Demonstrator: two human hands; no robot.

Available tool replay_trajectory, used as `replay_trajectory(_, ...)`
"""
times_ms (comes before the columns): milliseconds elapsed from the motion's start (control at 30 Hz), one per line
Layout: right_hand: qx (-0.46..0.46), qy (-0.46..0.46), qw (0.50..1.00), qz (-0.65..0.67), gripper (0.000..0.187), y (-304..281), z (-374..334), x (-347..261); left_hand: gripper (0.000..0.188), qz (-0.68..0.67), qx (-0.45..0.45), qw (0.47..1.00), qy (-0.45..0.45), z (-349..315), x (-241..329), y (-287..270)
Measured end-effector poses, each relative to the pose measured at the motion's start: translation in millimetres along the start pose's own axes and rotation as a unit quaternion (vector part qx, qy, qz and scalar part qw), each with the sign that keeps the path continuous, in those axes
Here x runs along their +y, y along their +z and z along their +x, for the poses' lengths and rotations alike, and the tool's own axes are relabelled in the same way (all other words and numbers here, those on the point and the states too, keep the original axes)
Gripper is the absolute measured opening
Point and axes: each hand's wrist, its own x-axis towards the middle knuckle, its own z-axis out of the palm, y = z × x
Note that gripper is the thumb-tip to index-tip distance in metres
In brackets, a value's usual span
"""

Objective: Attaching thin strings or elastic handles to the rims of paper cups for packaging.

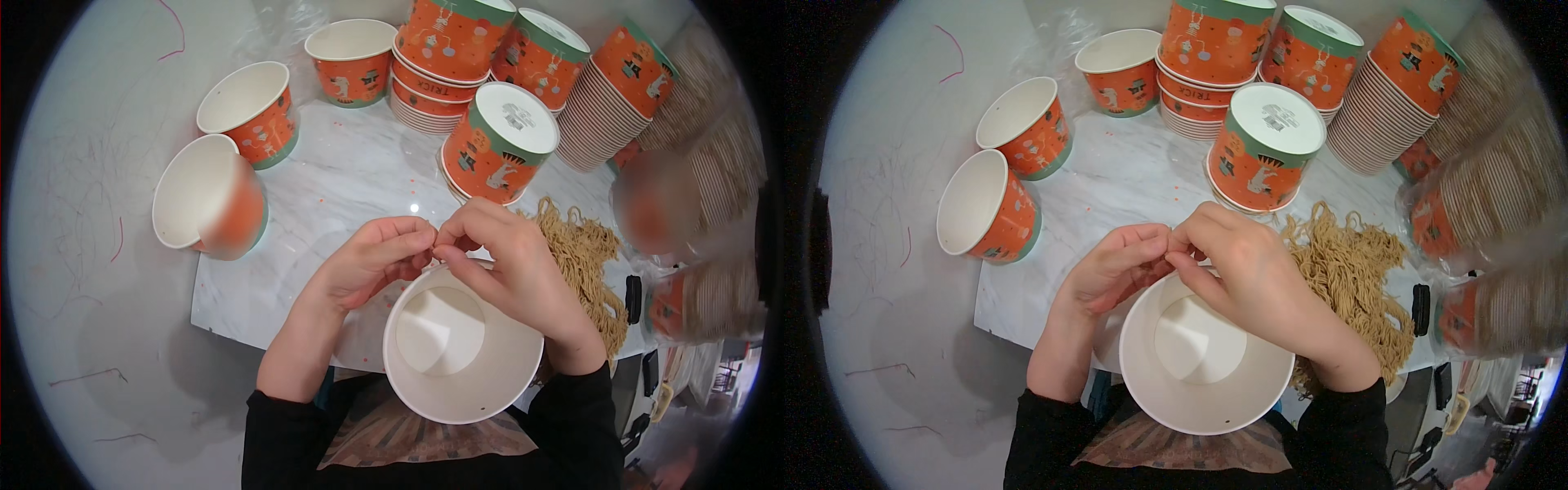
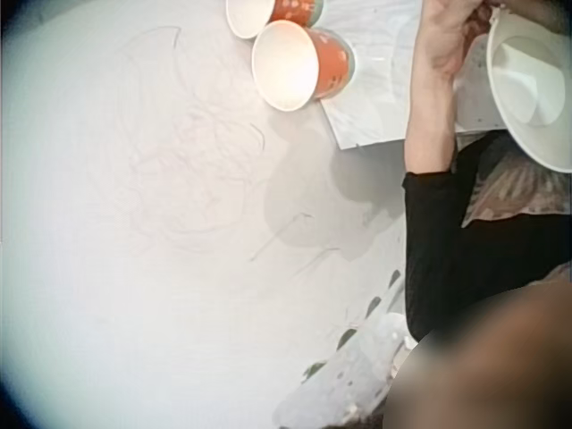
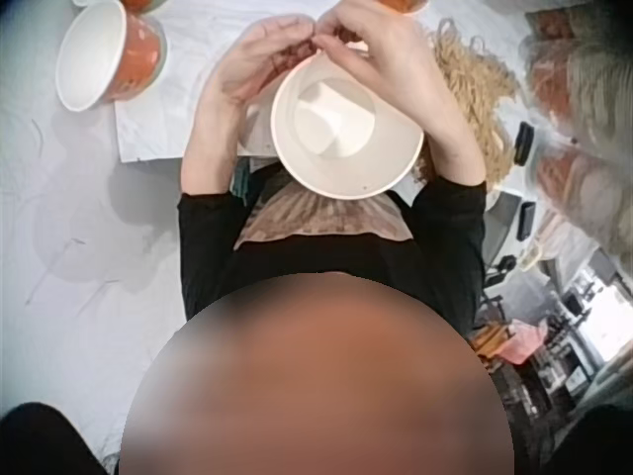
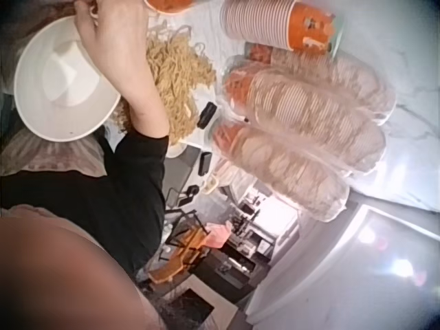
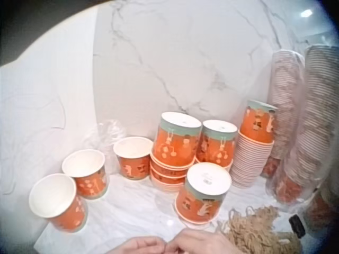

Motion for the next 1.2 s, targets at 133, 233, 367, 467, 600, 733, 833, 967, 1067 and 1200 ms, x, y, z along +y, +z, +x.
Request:
replay_trajectory(133,-0.001,-0.023,0.999,-0.035,0.01,-0.5,1.0,-1.5,0.019,-0.009,0.001,1.0,-0.017,0.6,-2.3,-0.5)
replay_trajectory(233,-0.002,-0.023,0.999,-0.041,0.01,0.0,0.7,-2.5,0.017,-0.023,-0.008,1.0,-0.017,2.9,-2.9,-2.9)
replay_trajectory(367,-0.002,-0.031,0.998,-0.059,0.011,0.7,0.7,-2.1,0.012,-0.053,-0.003,0.999,-0.004,4.1,-3.1,-4.5)
replay_trajectory(467,-0.011,-0.045,0.995,-0.085,0.013,0.7,0.3,-1.7,0.005,-0.037,0.026,0.999,0.026,3.0,-4.7,-1.6)
replay_trajectory(600,-0.025,-0.055,0.992,-0.115,0.014,1.9,0.3,-1.7,0.001,0.016,0.048,0.997,0.066,0.0,-4.3,2.9)
replay_trajectory(733,-0.03,-0.061,0.99,-0.126,0.014,2.8,-0.2,-1.4,0.005,0.08,0.088,0.982,0.144,1.2,-6.7,10.2)
replay_trajectory(833,-0.016,-0.054,0.991,-0.12,0.012,4.8,0.7,0.4,0.006,0.075,0.113,0.974,0.182,4.2,-10.8,16.7)
replay_trajectory(967,-0.003,-0.048,0.996,-0.079,0.01,3.9,2.5,3.9,0.009,0.035,0.108,0.969,0.219,5.9,-13.7,20.8)
replay_trajectory(1067,0.01,0.001,0.999,-0.031,0.009,2.8,4.7,6.5,0.011,0.005,0.097,0.965,0.242,7.3,-16.6,22.5)
replay_trajectory(1200,0.012,0.016,1.0,-0.01,0.01,1.9,5.9,7.9,0.012,0.0,0.074,0.968,0.239,7.7,-16.5,19.4)
